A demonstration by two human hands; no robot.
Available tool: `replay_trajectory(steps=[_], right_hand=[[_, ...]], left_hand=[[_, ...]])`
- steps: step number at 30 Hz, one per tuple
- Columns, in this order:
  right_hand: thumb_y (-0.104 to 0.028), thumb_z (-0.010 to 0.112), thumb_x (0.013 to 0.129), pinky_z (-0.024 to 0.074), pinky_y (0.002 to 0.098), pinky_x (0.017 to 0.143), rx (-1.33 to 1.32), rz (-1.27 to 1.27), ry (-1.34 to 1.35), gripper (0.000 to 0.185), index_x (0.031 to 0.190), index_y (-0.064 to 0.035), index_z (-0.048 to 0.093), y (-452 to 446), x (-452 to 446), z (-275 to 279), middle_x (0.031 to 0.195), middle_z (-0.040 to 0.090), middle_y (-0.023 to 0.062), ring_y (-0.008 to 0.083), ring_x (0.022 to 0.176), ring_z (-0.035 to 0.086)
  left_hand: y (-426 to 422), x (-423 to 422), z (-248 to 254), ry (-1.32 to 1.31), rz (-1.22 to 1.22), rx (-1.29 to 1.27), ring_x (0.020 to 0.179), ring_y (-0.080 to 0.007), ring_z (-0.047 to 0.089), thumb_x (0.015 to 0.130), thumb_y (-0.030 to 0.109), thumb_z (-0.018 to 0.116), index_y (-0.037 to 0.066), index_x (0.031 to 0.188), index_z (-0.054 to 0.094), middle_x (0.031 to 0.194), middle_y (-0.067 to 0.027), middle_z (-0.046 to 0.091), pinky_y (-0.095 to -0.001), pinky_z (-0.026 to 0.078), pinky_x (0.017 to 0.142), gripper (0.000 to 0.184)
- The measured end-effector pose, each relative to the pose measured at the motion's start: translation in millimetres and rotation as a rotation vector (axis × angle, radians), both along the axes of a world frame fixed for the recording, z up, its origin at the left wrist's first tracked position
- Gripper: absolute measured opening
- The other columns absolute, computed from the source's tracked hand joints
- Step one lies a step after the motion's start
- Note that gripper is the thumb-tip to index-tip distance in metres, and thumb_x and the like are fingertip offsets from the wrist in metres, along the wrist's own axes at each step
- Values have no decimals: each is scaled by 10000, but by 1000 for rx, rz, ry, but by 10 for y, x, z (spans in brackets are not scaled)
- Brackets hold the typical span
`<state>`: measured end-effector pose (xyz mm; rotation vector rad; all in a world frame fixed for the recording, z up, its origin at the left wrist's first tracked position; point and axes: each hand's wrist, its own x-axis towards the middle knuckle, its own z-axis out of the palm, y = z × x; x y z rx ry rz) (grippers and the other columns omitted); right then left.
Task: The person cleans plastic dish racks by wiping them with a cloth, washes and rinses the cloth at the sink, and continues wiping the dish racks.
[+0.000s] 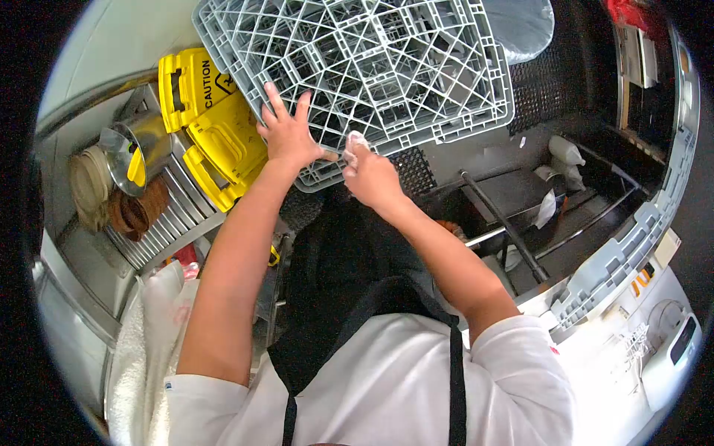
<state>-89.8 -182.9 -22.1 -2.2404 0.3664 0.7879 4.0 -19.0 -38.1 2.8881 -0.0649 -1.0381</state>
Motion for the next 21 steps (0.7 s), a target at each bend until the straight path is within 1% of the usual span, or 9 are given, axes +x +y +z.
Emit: replay_trajectory(steps=[2, 5, 9, 10, 13, 15, 16, 19, 21], right_hand=[[-206, 580, 889, 572, 517, 793, 18, -3, -38, 391, 1231, -23, 633, 85, 160, -54, 843, 704, 276, 483, 858, 697], [-200, 574, 893, 564, 534, 819, 252, -17, 219, 398, 1249, -24, 598, -9, 484, -148, 873, 707, 285, 483, 887, 697], [-229, 563, 915, 552, 546, 878, 12, 60, 78, 303, 1103, 2, 616, -2, 270, 6, 950, 710, 299, 461, 955, 697], [-250, 552, 927, 540, 565, 889, 30, 76, 106, 337, 1126, 11, 628, -13, 290, 88, 979, 709, 305, 460, 968, 695], [-247, 545, 935, 559, 537, 872, 8, 108, 162, 351, 1115, 37, 645, 51, 451, -29, 979, 712, 303, 446, 947, 708], [-234, 588, 904, 580, 484, 840, 187, 329, 482, 327, 1037, 51, 677, -6, 783, -32, 937, 719, 286, 404, 922, 727], [-218, 626, 864, 590, 440, 817, -13, 972, 283, 298, 967, 52, 696, 28, 853, -233, 930, 717, 279, 352, 935, 736], [-239, 643, 838, 586, 454, 814, -52, 771, -71, 318, 974, 44, 695, -184, 423, -286, 963, 715, 263, 351, 971, 727], [-233, 595, 890, 574, 477, 817, -92, 642, 20, 269, 929, 18, 682, -212, 280, -263, 947, 706, 249, 404, 940, 708]], left_hand=[[-30, 26, 25, 19, -1, 30, 1488, -545, 159, 432, 544, 992, 330, 1585, 263, 1664, -300, -148, -690, 286, 1118, 1381], [-28, -44, -98, -81, 2, 35, 1472, -540, 200, 435, 532, 992, 344, 1564, 329, 1672, -299, -83, -671, 264, 1134, 1322], [-58, -22, 12, -68, 12, 29, 1472, -543, 206, 432, 518, 994, 337, 1558, 336, 1672, -300, -81, -676, 256, 1141, 1316], [-62, -18, 20, -50, 20, 28, 1473, -538, 208, 428, 526, 993, 340, 1567, 325, 1672, -299, -82, -672, 249, 1150, 1333], [-64, -19, 17, -46, 10, 55, 1476, -533, 210, 419, 537, 993, 345, 1574, 315, 1673, -297, -87, -667, 247, 1155, 1353], [-69, -5, 76, -17, 18, 42, 1488, -523, 201, 423, 537, 993, 336, 1582, 299, 1674, -292, -95, -669, 256, 1152, 1365], [-69, 4, 113, -2, 20, 41, 1491, -520, 197, 425, 538, 992, 334, 1583, 296, 1676, -288, -96, -670, 265, 1147, 1367], [-64, 18, 120, 14, 36, 34, 1494, -511, 203, 417, 530, 999, 336, 1579, 304, 1689, -260, -96, -674, 287, 1134, 1368], [-44, 33, 142, 22, 46, 5, 1493, -506, 209, 420, 510, 1003, 336, 1573, 319, 1691, -253, -93, -674, 279, 1142, 1351]])
